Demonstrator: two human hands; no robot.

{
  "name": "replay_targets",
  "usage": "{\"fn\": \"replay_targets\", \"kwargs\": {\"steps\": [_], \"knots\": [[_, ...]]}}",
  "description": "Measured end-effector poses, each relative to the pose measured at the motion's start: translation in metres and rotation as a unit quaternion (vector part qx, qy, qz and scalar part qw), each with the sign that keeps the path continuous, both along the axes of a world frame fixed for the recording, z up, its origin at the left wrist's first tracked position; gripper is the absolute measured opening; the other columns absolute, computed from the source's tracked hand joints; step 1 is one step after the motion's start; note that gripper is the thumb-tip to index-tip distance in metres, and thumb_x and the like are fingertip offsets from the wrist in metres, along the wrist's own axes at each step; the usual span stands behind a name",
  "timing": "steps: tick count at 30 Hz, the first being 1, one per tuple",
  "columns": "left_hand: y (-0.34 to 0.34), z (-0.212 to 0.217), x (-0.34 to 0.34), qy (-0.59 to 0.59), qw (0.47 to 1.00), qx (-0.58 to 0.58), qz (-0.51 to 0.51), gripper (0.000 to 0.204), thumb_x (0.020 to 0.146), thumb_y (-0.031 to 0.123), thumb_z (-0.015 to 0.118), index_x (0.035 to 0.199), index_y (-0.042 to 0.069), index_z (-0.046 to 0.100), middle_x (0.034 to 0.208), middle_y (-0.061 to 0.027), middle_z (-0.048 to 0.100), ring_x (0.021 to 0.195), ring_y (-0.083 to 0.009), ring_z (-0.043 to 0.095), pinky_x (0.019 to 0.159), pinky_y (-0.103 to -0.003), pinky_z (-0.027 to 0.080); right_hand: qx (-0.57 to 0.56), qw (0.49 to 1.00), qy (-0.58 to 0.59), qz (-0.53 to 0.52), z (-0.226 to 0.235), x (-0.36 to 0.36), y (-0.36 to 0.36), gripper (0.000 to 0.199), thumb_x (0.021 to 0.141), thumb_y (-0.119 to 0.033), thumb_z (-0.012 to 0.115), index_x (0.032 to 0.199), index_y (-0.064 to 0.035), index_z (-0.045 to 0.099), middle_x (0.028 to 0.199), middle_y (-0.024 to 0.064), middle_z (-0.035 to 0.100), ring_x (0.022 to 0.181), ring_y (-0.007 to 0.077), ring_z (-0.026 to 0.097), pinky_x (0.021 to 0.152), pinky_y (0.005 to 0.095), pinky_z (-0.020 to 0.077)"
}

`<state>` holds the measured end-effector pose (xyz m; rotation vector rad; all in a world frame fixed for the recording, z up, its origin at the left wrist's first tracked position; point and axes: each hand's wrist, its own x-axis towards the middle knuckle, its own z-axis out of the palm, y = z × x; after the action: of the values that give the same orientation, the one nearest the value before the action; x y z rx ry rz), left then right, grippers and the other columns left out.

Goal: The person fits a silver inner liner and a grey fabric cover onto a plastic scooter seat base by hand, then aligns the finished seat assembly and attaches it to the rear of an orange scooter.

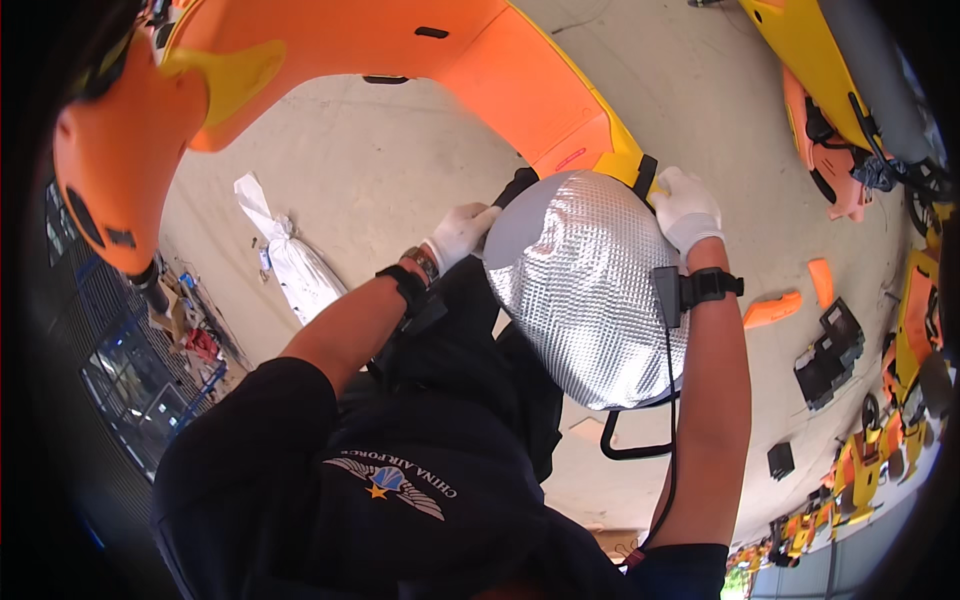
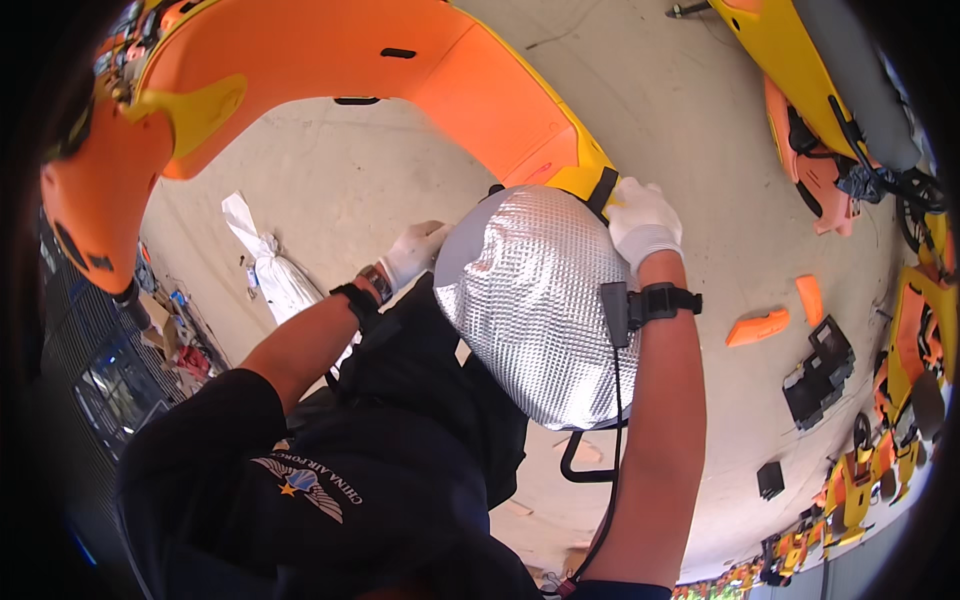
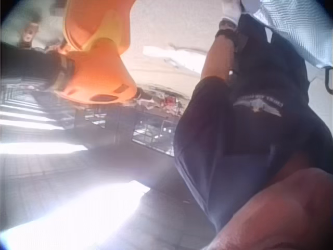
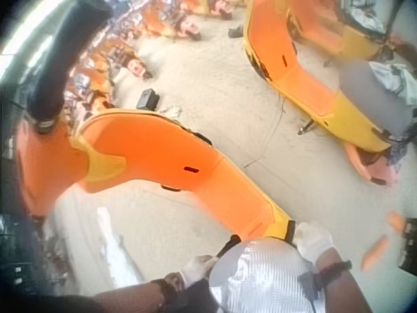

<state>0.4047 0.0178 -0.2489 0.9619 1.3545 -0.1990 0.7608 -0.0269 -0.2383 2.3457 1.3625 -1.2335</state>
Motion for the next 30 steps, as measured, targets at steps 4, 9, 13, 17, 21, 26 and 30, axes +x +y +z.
{"fn": "replay_targets", "kwargs": {"steps": [4, 9, 13, 17, 21, 26, 30], "knots": [[-0.060, -0.004, -0.024, -0.053, 0.987, -0.037, 0.150, 0.048, 0.100, 0.045, 0.043, 0.118, 0.003, 0.058, 0.099, -0.0080, 0.065, 0.083, -0.0173, 0.063, 0.077, -0.033, 0.053, 0.101, 0.991, -0.060, 0.063, 0.051, 0.019, -0.014, 0.044, 0.086, -0.028, 0.059, 0.126, -0.0111, 0.058, 0.131, 0.0170, 0.055, 0.113, 0.0351, 0.057, 0.097, 0.0424, 0.0451], [-0.096, -0.007, -0.009, -0.122, 0.944, -0.111, 0.287, 0.052, 0.101, 0.045, 0.041, 0.125, 0.000, 0.051, 0.110, -0.0158, 0.062, 0.094, -0.0261, 0.063, 0.080, -0.038, 0.051, 0.263, 0.963, 0.046, -0.031, 0.103, 0.020, -0.059, 0.044, 0.085, -0.016, 0.064, 0.127, -0.0046, 0.058, 0.120, 0.0119, 0.061, 0.103, 0.0236, 0.060, 0.091, 0.0339, 0.0471], [-0.114, -0.019, -0.007, -0.155, 0.915, -0.138, 0.344, 0.046, 0.100, 0.039, 0.045, 0.124, 0.000, 0.053, 0.110, -0.0163, 0.062, 0.094, -0.0275, 0.063, 0.080, -0.040, 0.053, 0.224, 0.973, 0.050, -0.011, 0.160, -0.060, -0.091, 0.032, 0.087, -0.009, 0.062, 0.116, 0.0009, 0.062, 0.105, 0.0142, 0.065, 0.093, 0.0227, 0.062, 0.081, 0.0332, 0.0489], [-0.120, -0.015, 0.003, -0.158, 0.897, -0.149, 0.385, 0.044, 0.096, 0.038, 0.055, 0.119, 0.001, 0.058, 0.108, -0.0109, 0.062, 0.093, -0.0251, 0.063, 0.078, -0.040, 0.054, 0.273, 0.949, 0.097, 0.126, 0.168, -0.132, -0.088, 0.023, 0.087, -0.003, 0.062, 0.110, -0.0006, 0.063, 0.105, 0.0154, 0.065, 0.097, 0.0312, 0.062, 0.087, 0.0368, 0.0487], [-0.153, -0.021, 0.001, -0.186, 0.901, -0.143, 0.366, 0.046, 0.093, 0.041, 0.058, 0.122, 0.006, 0.059, 0.108, -0.0069, 0.063, 0.091, -0.0232, 0.064, 0.079, -0.039, 0.054, 0.279, 0.949, 0.089, 0.120, 0.176, -0.158, -0.092, 0.023, 0.087, -0.003, 0.062, 0.110, 0.0001, 0.063, 0.103, 0.0144, 0.065, 0.095, 0.0255, 0.063, 0.084, 0.0334, 0.0496], [-0.178, 0.015, -0.018, -0.193, 0.919, -0.145, 0.312, 0.045, 0.093, 0.038, 0.061, 0.123, 0.004, 0.059, 0.109, -0.0075, 0.067, 0.092, -0.0206, 0.065, 0.081, -0.034, 0.052, 0.244, 0.969, 0.020, -0.017, 0.227, -0.130, -0.128, 0.021, 0.091, -0.006, 0.059, 0.110, 0.0023, 0.064, 0.100, 0.0113, 0.067, 0.090, 0.0179, 0.063, 0.081, 0.0272, 0.0481], [-0.206, 0.072, 0.017, -0.167, 0.955, 0.159, 0.188, 0.049, 0.087, 0.035, 0.066, 0.123, 0.003, 0.057, 0.113, -0.0175, 0.065, 0.107, -0.0335, 0.061, 0.094, -0.036, 0.047, 0.231, 0.965, -0.025, -0.118, 0.258, -0.066, -0.224, 0.021, 0.091, -0.008, 0.059, 0.108, 0.0029, 0.065, 0.096, 0.0103, 0.068, 0.087, 0.0153, 0.063, 0.080, 0.0257, 0.0477]]}}
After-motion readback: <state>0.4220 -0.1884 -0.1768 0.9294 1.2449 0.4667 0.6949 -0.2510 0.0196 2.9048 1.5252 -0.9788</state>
